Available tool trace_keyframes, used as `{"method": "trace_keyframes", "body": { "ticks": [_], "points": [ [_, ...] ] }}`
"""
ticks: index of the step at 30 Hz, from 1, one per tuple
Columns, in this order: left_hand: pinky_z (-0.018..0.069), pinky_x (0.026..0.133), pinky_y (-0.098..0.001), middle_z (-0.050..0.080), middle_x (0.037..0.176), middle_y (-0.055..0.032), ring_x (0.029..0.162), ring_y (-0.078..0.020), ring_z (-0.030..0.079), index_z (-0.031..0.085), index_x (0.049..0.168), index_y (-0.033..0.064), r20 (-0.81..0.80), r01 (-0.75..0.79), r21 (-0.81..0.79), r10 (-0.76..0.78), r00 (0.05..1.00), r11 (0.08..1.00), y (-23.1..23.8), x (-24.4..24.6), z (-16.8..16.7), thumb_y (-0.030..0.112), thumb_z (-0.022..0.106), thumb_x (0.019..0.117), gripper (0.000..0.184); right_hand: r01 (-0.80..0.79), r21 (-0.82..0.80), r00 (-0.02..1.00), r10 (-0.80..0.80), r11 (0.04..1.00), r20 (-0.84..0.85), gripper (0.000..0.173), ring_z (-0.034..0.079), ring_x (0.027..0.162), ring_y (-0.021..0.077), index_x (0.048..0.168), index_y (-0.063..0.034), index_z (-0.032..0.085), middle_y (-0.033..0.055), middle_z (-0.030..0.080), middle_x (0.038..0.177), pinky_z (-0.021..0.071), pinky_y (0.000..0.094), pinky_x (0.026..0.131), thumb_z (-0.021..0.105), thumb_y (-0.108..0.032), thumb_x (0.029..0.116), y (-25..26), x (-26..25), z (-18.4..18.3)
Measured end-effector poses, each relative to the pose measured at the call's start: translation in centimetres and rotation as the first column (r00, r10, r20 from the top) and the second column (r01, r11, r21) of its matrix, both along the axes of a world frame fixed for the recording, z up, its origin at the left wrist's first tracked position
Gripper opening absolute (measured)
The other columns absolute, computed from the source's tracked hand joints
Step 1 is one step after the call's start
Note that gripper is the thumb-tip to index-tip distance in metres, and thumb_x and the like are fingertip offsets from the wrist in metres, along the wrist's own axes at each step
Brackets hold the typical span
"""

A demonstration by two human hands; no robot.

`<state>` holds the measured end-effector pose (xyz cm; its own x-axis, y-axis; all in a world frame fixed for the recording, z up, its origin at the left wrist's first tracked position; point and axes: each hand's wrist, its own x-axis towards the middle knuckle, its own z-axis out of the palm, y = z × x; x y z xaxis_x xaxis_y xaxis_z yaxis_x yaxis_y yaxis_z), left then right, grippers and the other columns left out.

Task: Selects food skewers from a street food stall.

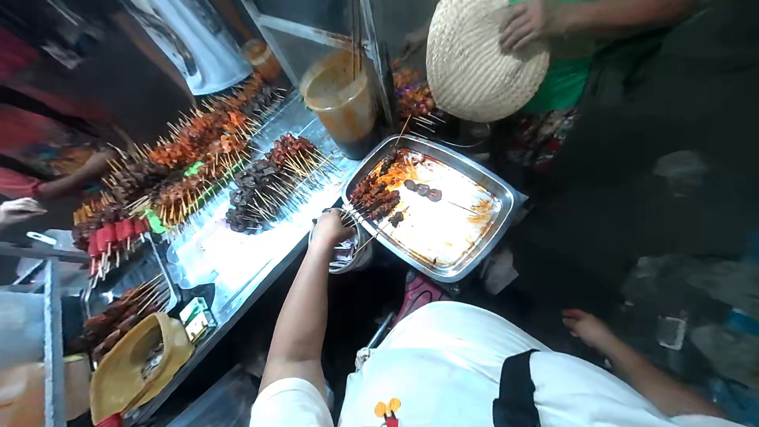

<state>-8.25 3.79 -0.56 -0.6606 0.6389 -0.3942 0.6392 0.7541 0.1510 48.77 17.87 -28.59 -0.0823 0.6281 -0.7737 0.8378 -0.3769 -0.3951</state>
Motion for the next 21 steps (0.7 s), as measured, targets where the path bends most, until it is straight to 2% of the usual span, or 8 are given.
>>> {"method": "trace_keyframes", "body": {
  "ticks": [4, 6, 8, 12, 14, 17, 19, 21],
  "points": [
    [0.0494, 0.097, -0.0631, 0.068, 0.115, -0.0268, 0.109, -0.0418, 0.066, 0.066, 0.123, -0.0018, 0.197, 0.024, -0.032, -0.017, 0.98, 0.999, 1.0, -0.7, 0.3, 0.026, 0.072, 0.0952, 0.04, 0.03, 0.004, 1.0, -0.03, 1.0, -0.004, 0.04, 0.062, 0.118, 0.0452, 0.143, -0.0002, 0.054, 0.0302, 0.059, 0.137, 0.048, 0.0596, 0.1, 0.057, -0.012, 0.1057, -0.3, 0.6, 0.4],
    [0.0537, 0.085, -0.0457, 0.067, 0.102, -0.0177, 0.088, -0.0252, 0.065, 0.064, 0.122, -0.001, 0.336, 0.029, -0.036, -0.015, 0.942, 0.999, 1.1, -1.5, -0.3, 0.028, 0.064, 0.1014, 0.036, 0.059, 0.016, 0.998, -0.058, 0.998, -0.013, 0.04, 0.061, 0.119, 0.0458, 0.144, 0.0001, 0.053, 0.0309, 0.058, 0.137, 0.0476, 0.0599, 0.1, 0.057, -0.012, 0.1059, -0.7, 0.8, 1.0],
    [0.0485, 0.069, -0.032, 0.06, 0.088, -0.0077, 0.071, -0.0128, 0.054, 0.063, 0.118, 0.0005, 0.424, 0.026, -0.014, -0.018, 0.906, 1.0, 0.9, -2.0, -0.7, 0.03, 0.056, 0.1059, 0.033, 0.084, 0.03, 0.996, -0.084, 0.996, -0.027, 0.039, 0.06, 0.12, 0.0457, 0.144, 0.0005, 0.053, 0.031, 0.058, 0.138, 0.0469, 0.0599, 0.101, 0.055, -0.011, 0.1064, -1.5, 1.0, 1.6],
    [0.0495, 0.082, -0.036, 0.062, 0.111, -0.0152, 0.088, -0.0162, 0.058, 0.055, 0.134, -0.0009, 0.5, -0.038, 0.143, -0.039, 0.865, 0.989, -0.1, -2.1, 0.0, 0.028, 0.041, 0.1119, 0.039, 0.133, 0.068, 0.99, -0.13, 0.989, -0.048, 0.037, 0.06, 0.122, 0.0447, 0.144, 0.0011, 0.053, 0.0307, 0.057, 0.139, 0.046, 0.0579, 0.103, 0.051, -0.01, 0.1077, -3.9, 1.1, 4.3],
    [0.0509, 0.084, -0.0361, 0.063, 0.116, -0.0153, 0.092, -0.0158, 0.061, 0.053, 0.139, 0.0014, 0.479, -0.085, 0.274, -0.059, 0.876, 0.958, -1.9, -2.2, -0.2, 0.027, 0.04, 0.1119, 0.04, 0.137, 0.103, 0.988, -0.129, 0.985, -0.086, 0.038, 0.059, 0.123, 0.044, 0.145, 0.0018, 0.051, 0.031, 0.057, 0.139, 0.0458, 0.0559, 0.104, 0.049, -0.009, 0.1085, -5.1, 1.1, 6.2],
    [0.0488, 0.064, -0.0226, 0.061, 0.092, -0.0004, 0.068, -0.0025, 0.054, 0.057, 0.133, 0.002, 0.45, -0.061, 0.509, -0.205, 0.869, 0.858, -4.4, -1.2, 0.3, 0.024, 0.041, 0.1089, 0.036, 0.171, 0.18, 0.973, -0.136, 0.969, -0.189, 0.039, 0.059, 0.127, 0.0381, 0.146, -0.0005, 0.051, 0.0265, 0.056, 0.142, 0.0454, 0.0507, 0.108, 0.047, -0.014, 0.11, -7.2, -0.5, 11.0],
    [0.0456, 0.054, -0.0144, 0.055, 0.075, 0.014, 0.057, 0.0051, 0.049, 0.056, 0.118, 0.0107, 0.535, -0.062, 0.615, -0.359, 0.764, 0.786, -4.6, 1.6, 1.1, 0.021, 0.039, 0.1055, 0.024, 0.18, 0.248, 0.96, -0.115, 0.952, -0.254, 0.039, 0.06, 0.129, 0.0315, 0.146, -0.0035, 0.054, 0.0207, 0.058, 0.144, 0.0446, 0.0454, 0.112, 0.046, -0.018, 0.1106, -8.3, -1.5, 14.5],
    [0.0436, 0.051, -0.0126, 0.055, 0.068, 0.0216, 0.054, 0.0072, 0.048, 0.055, 0.106, 0.0257, 0.652, -0.049, 0.659, -0.537, 0.535, 0.75, -3.4, 5.8, 1.8, 0.022, 0.037, 0.1069, 0.019, 0.155, 0.341, 0.945, -0.04, 0.927, -0.323, 0.038, 0.06, 0.129, 0.0269, 0.143, -0.0042, 0.057, 0.0176, 0.061, 0.141, 0.0438, 0.0414, 0.113, 0.047, -0.018, 0.11, -8.6, -2.9, 17.3]
  ]
}}
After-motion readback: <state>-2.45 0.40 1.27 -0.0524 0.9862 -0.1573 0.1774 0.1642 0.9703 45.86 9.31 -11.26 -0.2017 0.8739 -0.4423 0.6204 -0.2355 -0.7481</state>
